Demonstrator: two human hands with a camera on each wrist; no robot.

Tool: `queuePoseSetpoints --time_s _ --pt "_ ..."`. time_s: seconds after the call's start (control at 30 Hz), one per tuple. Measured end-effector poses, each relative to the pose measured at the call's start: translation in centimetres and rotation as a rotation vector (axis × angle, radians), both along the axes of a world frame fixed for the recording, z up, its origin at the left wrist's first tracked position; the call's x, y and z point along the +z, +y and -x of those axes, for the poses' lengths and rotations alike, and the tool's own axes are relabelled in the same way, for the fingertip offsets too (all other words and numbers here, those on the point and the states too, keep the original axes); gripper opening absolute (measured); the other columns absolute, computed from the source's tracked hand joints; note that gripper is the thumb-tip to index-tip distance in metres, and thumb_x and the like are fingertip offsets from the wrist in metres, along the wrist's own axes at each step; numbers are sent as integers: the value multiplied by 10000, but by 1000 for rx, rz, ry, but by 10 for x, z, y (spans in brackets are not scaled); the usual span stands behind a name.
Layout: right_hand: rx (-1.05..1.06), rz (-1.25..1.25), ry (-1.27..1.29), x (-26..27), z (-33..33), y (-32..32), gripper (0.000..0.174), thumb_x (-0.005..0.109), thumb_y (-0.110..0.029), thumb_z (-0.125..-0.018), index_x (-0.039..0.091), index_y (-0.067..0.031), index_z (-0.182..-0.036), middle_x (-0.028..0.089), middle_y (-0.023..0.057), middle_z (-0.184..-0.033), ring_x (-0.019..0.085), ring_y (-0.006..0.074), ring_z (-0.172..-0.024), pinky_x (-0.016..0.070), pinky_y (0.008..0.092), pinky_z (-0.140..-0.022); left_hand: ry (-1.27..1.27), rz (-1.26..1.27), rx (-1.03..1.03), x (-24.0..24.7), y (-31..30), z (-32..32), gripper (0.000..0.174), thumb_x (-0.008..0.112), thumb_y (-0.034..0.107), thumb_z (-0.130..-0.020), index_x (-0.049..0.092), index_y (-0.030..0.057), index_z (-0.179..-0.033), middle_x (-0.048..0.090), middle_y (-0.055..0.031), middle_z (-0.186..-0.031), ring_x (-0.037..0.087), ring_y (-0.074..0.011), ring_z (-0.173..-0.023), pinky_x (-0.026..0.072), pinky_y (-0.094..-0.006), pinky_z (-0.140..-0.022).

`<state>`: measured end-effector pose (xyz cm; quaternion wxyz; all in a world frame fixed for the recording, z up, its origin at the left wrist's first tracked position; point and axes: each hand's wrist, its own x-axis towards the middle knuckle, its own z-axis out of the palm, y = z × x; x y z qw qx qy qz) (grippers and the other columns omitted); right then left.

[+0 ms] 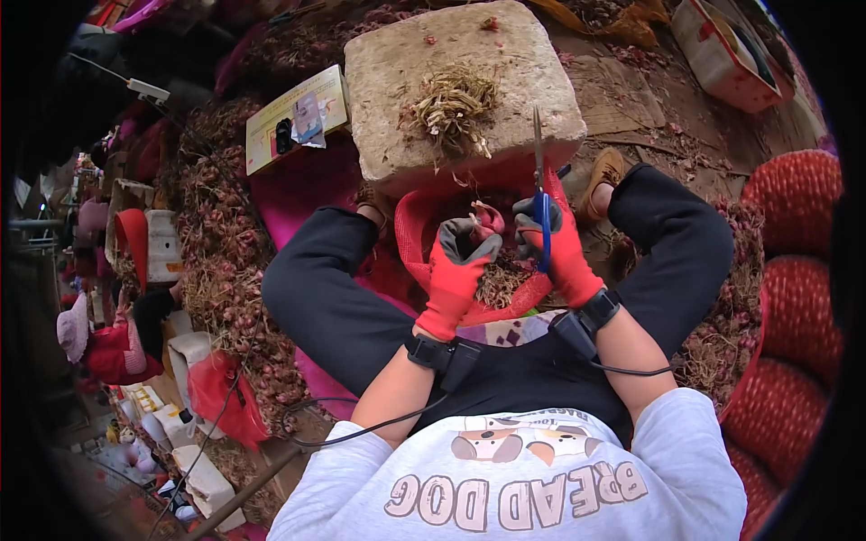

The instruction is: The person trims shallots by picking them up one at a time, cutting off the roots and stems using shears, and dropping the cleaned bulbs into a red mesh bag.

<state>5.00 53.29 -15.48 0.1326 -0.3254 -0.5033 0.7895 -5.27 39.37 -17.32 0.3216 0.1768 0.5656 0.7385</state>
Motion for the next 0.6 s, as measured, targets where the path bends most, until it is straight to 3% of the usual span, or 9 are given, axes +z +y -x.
queuePoseSetpoints --time_s 0.1,0.2,0.23,0.33,0.43,0.6 --pt "-1 -410 278 16 8 -7 303 646 -17 -800 544 -41 -1085 629 55 -880 630 159 -773 511 281 -683 115 73 -32 4 0 4 322 677 -57 -774 521 43 -1037 579 -25 -920 576 -100 -840 496 -242 -752" --pt "99 -642 206 30 12 -9 316 651 -18 -801 534 -40 -1094 640 74 -909 640 178 -850 504 295 -744 444 232 -52 13 -1 5 329 711 -11 -734 544 38 -1013 566 -41 -935 588 -128 -838 488 -261 -747" --pt "162 -790 195 32 12 -6 342 657 -42 -795 521 -34 -1108 634 123 -906 647 243 -826 499 322 -716 582 293 -52 14 -2 6 337 726 7 -716 553 36 -1004 559 -50 -947 595 -144 -841 485 -270 -749" --pt "255 -933 28 29 11 -8 367 655 -59 -788 512 -40 -1125 626 158 -906 636 312 -823 493 353 -705 534 254 -87 18 -8 6 341 734 17 -692 568 44 -989 552 -65 -935 615 -175 -834 495 -298 -717" --pt "99 -971 20 21 13 -16 365 644 -72 -789 507 -38 -1125 616 185 -906 613 365 -826 488 379 -701 849 264 -103 19 -7 10 333 721 4 -703 571 51 -996 549 -59 -954 625 -170 -832 499 -294 -704" --pt "-67 -684 -12 5 10 -23 339 625 -42 -792 500 -9 -1105 626 177 -907 633 326 -847 488 368 -730 499 88 -16 12 4 -6 334 680 -37 -759 541 53 -1049 579 -55 -933 611 -135 -793 506 -267 -720"
